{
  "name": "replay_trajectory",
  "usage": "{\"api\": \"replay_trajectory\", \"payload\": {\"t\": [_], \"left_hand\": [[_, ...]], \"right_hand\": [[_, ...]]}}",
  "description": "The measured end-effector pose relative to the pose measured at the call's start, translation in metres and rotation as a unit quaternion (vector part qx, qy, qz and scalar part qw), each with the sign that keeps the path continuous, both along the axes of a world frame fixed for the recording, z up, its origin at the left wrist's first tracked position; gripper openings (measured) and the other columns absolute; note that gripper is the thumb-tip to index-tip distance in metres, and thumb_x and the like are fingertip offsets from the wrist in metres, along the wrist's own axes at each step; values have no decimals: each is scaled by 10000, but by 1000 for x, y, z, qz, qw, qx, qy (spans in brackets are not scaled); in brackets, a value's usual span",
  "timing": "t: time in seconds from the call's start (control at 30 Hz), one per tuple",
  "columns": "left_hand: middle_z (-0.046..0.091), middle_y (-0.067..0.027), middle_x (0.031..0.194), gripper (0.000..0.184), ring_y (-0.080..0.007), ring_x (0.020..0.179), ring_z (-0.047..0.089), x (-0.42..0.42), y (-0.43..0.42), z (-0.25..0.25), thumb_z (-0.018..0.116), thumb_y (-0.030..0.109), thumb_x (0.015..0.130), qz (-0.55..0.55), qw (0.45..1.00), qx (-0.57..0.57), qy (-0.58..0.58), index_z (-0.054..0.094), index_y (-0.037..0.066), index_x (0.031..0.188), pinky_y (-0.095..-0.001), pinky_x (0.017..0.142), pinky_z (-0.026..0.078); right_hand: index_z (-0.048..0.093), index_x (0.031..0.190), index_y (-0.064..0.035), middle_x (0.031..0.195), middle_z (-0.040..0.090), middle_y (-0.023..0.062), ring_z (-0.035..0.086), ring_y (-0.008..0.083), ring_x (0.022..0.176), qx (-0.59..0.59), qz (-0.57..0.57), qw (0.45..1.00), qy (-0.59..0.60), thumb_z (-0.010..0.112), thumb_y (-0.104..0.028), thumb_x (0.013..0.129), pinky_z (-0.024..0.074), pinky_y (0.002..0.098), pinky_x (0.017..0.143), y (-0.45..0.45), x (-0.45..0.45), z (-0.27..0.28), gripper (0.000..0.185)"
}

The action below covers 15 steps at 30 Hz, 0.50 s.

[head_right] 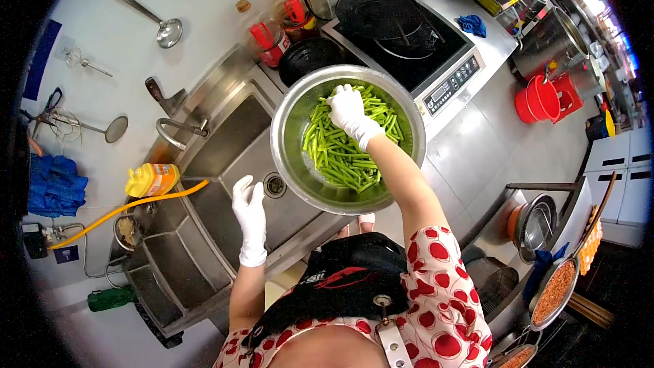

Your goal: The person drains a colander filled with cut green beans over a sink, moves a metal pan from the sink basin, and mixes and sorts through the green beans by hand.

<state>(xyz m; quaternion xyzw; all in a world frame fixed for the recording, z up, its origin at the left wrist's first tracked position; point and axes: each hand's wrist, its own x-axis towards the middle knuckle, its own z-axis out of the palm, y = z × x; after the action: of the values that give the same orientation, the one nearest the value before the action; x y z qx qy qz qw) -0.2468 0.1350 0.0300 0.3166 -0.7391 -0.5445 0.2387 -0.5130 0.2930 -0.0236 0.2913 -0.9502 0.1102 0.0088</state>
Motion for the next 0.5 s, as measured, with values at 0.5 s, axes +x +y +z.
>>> {"api": "replay_trajectory", "payload": {"t": [0.5], "left_hand": [[598,-11,947,145,-91,824,565,48,-47,-41,572,74,904,25,991,124,-47,607,42,1041,-232,675,484]], "right_hand": [[609,704,-45,815,583,108,517,331,828,-280,1,959,31,563,-21,687,434,393,760,12,-6,-5,55]]}}
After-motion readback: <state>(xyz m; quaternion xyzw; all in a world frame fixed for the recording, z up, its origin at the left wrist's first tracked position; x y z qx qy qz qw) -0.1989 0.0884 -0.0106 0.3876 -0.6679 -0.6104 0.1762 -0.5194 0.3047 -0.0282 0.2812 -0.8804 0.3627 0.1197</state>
